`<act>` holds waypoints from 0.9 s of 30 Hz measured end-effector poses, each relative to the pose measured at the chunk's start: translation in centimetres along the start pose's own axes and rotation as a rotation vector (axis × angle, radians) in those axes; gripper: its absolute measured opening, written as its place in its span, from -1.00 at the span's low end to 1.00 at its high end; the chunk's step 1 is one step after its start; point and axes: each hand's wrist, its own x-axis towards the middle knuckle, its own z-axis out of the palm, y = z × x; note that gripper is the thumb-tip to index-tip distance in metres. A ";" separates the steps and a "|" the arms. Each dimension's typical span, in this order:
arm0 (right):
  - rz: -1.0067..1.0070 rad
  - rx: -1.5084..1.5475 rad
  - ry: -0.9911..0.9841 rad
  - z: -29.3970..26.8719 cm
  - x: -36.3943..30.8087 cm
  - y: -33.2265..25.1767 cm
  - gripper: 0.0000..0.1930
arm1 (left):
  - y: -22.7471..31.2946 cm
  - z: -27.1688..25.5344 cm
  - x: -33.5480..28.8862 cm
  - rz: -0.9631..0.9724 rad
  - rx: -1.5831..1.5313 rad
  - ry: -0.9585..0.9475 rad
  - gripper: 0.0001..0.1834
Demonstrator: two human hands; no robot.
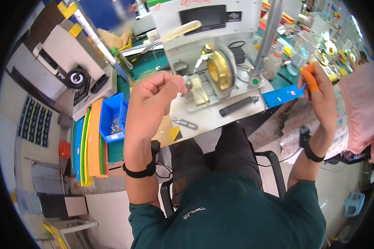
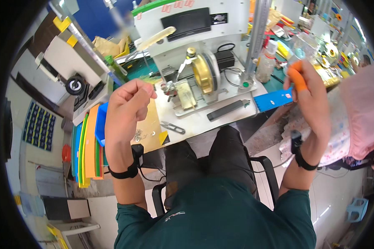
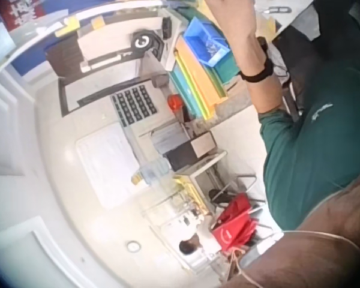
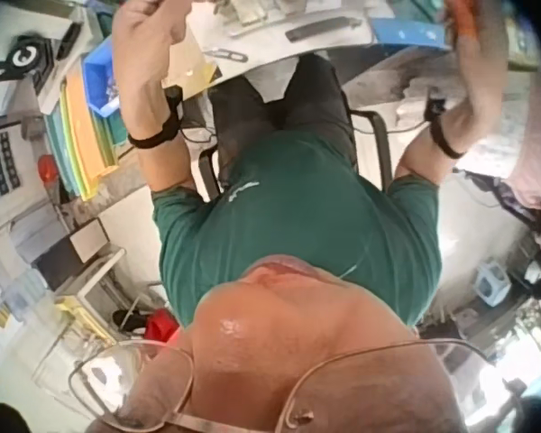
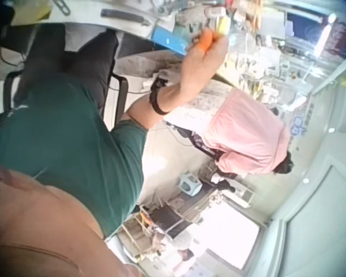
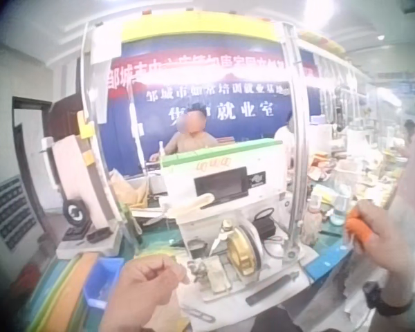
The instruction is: Using a small rotating lathe and precision tools to process metal components.
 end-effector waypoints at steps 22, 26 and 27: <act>-0.065 0.201 -0.032 7.9 5.0 -1.2 -0.92 | -2.0 1.1 7.4 -0.239 -0.137 -0.246 -0.68; -0.025 0.182 0.106 5.8 5.1 0.5 -0.91 | -2.4 1.3 7.9 -0.287 -0.210 -0.244 -0.68; -0.014 0.174 0.179 5.3 5.1 1.0 -0.90 | -2.5 1.3 8.0 -0.284 -0.211 -0.240 -0.68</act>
